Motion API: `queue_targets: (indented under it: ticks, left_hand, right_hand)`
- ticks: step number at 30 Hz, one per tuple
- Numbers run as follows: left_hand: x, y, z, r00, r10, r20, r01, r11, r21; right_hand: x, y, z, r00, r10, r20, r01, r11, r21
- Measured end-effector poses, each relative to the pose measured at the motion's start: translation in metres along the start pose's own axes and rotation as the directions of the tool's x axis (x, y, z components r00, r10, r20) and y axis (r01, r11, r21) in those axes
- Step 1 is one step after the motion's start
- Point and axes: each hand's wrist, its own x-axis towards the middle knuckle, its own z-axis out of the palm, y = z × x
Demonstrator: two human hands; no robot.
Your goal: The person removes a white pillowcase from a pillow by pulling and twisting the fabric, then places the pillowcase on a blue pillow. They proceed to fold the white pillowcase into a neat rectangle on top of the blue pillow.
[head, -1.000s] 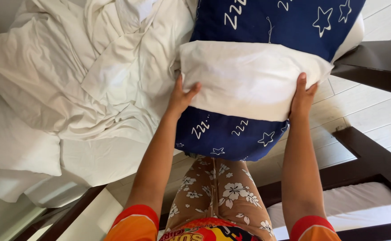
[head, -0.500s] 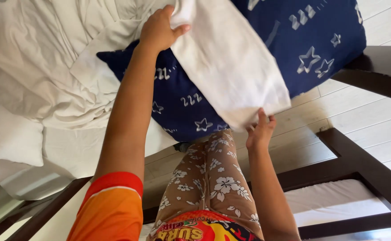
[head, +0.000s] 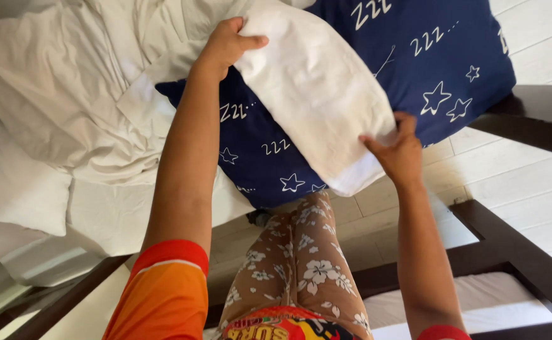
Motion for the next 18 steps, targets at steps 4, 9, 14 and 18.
queue_targets:
  ticks: [4,9,14,18]
  left_hand:
    - [-0.025,0.037,-0.021,0.975,0.100,0.198,-0.053,0.972,-0.230]
    - [-0.019,0.026,-0.031,0.972,-0.097,0.214,0.149,0.959,-0.241]
    - [-0.031,0.022,-0.055,0.972,0.061,0.226,0.005,0.960,-0.280]
    - [-0.077,0.047,-0.087,0.935,0.356,-0.012,-0.329,0.852,-0.407]
  right_hand:
    - [0.002,0.014,0.025,0.891,0.284,0.354,-0.257,0.959,-0.123]
    - [-0.014,0.020,0.047,0.800,0.417,0.432,-0.420,0.903,-0.092]
    - [-0.021,0.012,0.015,0.901,0.281,0.331,-0.358,0.912,0.199]
    - [-0.012,-0.036,-0.072,0.817,-0.505,-0.278,0.445,0.859,-0.251]
